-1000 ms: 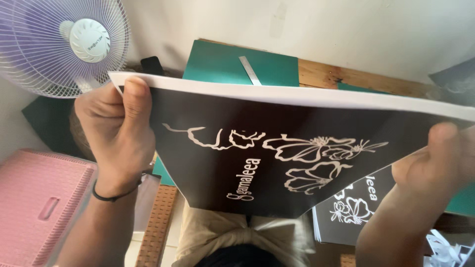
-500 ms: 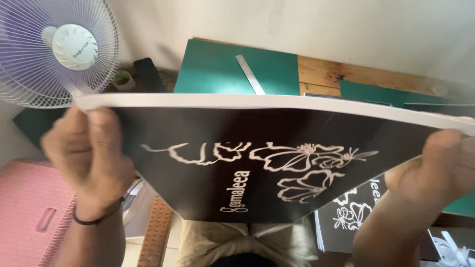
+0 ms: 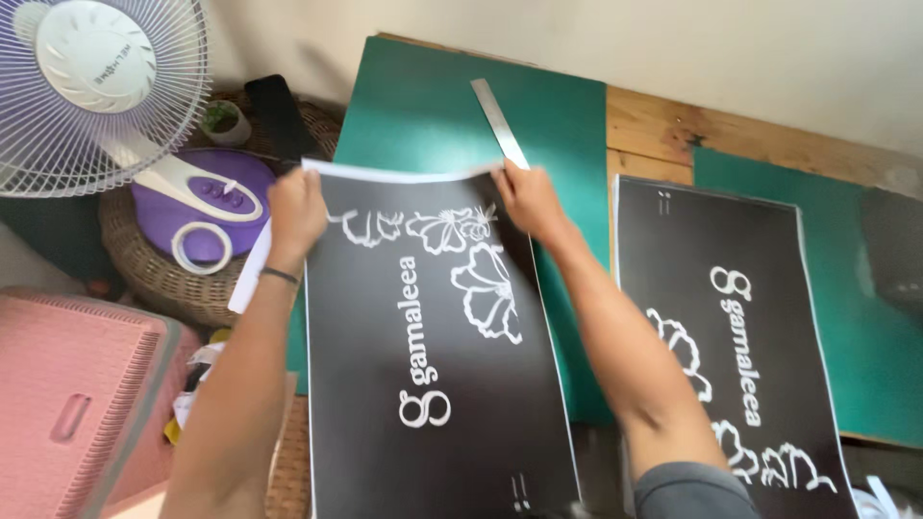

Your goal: The person folds black paper sheets by hand while using a metal ruler to align and sharpen the creases along the pre-scored lines.

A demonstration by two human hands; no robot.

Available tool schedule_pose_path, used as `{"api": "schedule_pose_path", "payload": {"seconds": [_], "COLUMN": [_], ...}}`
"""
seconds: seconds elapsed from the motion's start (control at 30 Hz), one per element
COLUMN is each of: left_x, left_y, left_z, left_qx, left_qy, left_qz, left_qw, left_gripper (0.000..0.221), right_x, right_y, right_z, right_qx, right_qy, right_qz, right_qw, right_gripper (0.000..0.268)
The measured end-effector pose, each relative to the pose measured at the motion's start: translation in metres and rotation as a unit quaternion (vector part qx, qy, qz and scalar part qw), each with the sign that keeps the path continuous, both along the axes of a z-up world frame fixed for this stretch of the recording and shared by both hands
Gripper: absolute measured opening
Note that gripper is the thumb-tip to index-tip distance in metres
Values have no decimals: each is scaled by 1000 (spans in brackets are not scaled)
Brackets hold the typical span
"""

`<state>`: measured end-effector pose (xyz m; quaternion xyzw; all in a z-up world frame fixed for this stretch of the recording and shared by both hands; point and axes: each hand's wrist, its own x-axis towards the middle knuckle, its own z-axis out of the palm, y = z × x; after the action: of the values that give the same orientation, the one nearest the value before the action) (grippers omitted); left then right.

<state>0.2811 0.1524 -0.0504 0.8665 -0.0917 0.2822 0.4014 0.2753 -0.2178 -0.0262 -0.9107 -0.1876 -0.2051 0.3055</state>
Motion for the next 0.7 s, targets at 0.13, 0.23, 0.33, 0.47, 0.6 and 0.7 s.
{"api": "schedule_pose_path", "payload": {"seconds": [0.13, 0.23, 0.33, 0.47, 0.6, 0.7], "left_x": [-1, 0, 6, -5, -7, 4], "left_y": [-5, -19, -39, -63, -58, -56], "left_z": [-25, -18, -3, 16, 31, 33], "left_qx": [49, 36, -2, -43, 24, 199], "left_qy": [-29, -4, 9, -27, 66, -61], "left_qz": [5, 4, -9, -76, -55, -70], "left_qw": [998, 999, 1000, 996, 996, 976], "left_gripper": [28, 27, 26, 29, 38, 43], "right_x": [4, 25, 48, 67, 46, 44], "right_y": [-23, -30, -13, 63, 91, 85], "right_z": [-25, -13, -1, -7, -16, -17], "right_qx": [-34, -82, -62, 27, -13, -20], "right_qy": [-47, -88, -142, 89, 58, 4], "right_qz": [-15, -27, 14, 185, 105, 137], "right_qw": [998, 992, 988, 978, 993, 990], "right_gripper": [23, 25, 30, 19, 13, 14]}}
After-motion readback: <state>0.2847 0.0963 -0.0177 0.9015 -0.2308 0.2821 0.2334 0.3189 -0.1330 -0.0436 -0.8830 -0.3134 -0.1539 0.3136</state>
